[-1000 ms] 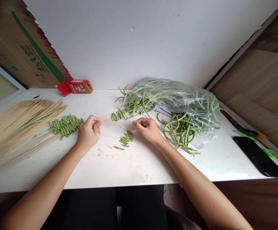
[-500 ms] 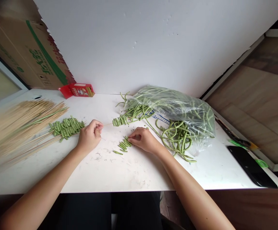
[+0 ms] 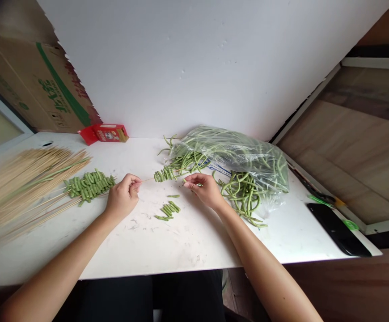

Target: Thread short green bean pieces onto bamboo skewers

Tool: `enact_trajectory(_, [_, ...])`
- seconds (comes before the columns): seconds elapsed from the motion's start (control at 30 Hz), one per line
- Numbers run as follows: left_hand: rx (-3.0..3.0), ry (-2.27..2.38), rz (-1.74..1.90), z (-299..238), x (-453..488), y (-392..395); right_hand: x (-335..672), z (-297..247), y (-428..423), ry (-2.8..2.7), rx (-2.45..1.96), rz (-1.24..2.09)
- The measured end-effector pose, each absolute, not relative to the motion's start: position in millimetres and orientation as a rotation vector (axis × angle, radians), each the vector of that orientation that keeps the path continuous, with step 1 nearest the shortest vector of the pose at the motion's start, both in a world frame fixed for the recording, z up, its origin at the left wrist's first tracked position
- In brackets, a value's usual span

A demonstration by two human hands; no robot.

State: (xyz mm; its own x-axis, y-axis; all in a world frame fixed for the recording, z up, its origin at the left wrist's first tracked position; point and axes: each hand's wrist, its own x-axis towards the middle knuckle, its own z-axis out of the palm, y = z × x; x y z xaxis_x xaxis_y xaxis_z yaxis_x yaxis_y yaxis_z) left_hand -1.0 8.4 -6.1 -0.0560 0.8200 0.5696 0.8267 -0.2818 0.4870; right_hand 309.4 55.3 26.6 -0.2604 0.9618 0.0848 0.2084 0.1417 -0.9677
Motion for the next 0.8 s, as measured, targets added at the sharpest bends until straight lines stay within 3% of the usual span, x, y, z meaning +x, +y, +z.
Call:
enact_trajectory(0.17, [-2.16,-1.877,-1.27,-8.0,-0.9,8.6,312.0,25.6,61.1,-1.197,-1.005,1.4])
enact_trajectory(0.8, [-2.216,-1.907,-1.212,-3.8,0.4,7.2,309.5,32.5,56.5,-1.178,-1.005,1.496])
